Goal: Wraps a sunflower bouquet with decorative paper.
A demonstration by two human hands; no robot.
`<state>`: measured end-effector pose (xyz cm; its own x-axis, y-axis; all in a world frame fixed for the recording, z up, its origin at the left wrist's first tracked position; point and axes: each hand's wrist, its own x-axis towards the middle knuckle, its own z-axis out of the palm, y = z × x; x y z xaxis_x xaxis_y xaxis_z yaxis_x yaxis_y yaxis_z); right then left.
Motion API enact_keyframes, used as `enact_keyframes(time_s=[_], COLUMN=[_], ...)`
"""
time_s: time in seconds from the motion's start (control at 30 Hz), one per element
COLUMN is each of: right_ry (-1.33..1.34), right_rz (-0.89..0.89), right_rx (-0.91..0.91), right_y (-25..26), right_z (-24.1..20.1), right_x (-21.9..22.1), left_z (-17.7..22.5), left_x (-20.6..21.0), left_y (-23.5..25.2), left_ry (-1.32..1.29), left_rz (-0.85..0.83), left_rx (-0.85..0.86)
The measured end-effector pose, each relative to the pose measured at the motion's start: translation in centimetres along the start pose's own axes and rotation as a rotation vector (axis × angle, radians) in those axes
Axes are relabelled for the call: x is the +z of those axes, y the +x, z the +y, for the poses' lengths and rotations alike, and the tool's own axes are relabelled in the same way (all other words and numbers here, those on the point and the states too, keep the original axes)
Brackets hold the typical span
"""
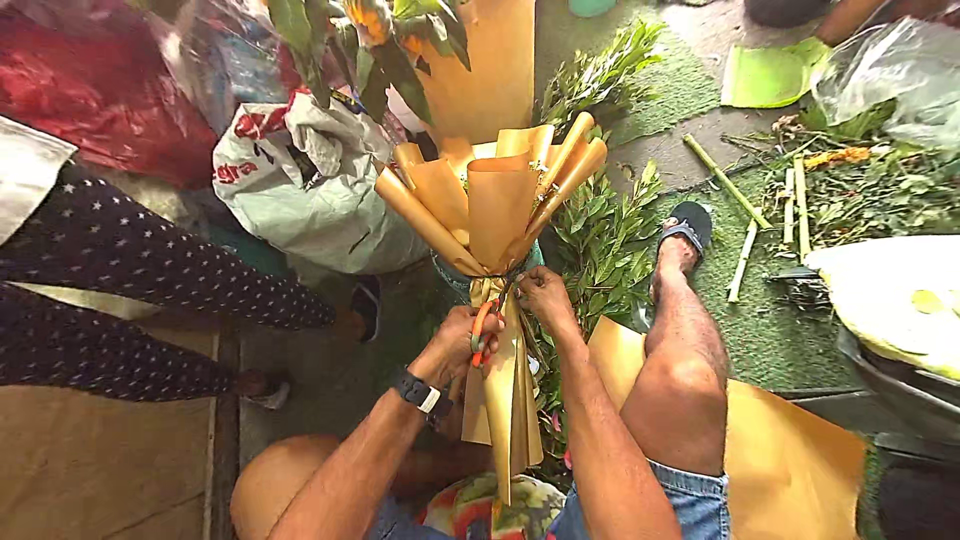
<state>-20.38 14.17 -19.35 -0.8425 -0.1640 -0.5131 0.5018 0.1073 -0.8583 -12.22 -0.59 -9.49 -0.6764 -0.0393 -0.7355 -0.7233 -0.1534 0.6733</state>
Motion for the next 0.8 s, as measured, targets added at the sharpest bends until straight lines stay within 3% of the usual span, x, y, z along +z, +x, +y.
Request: enact_keyframes(time_s=[0.13,0.23,0.33,0.4,0.47,0.6,0.67,0.8], right_ry=[-0.148,-0.376,-0.371,-0.254,-0.156,-0.087,-0.082,-0.057], right_rz=[0.224,0.333,0.236,0.115,0.101,0.135,0.134,0.16], right_rx=[0.004,-0.045,-0.105,-0.113,-0.144,-0.164,-0.192,-0.267], right_y=[0.2,-0.7,-1.3,-1.2,-1.3,-1.5,-1.5,-2.1], right_z=[0.5,-0.3,-0.4,0.4,1.1,1.1,1.1,1.6], right_x=[-0.5,-1.1,0.1,1.7,2.7,3.2,3.4,4.3], left_z=[-1.8,-5.2,-9.5,-11.8,-11.5,-7.7,-6.4,-6.6], left_x=[-1.4,-4.7,-9.1,-11.0,-11.0,-8.7,-6.9,-4.6], left_y=[-3.2,-6.6,-4.9,-1.9,0.7,5.1,7.3,8.8], left_ry=[0.255,0.299,0.607,0.79,0.857,0.549,0.384,0.261], left_rz=[0.007,0.209,0.494,0.506,0.448,0.254,0.168,0.19], left_rx=[0.119,0.195,0.124,0.082,0.115,0.404,0.446,0.488])
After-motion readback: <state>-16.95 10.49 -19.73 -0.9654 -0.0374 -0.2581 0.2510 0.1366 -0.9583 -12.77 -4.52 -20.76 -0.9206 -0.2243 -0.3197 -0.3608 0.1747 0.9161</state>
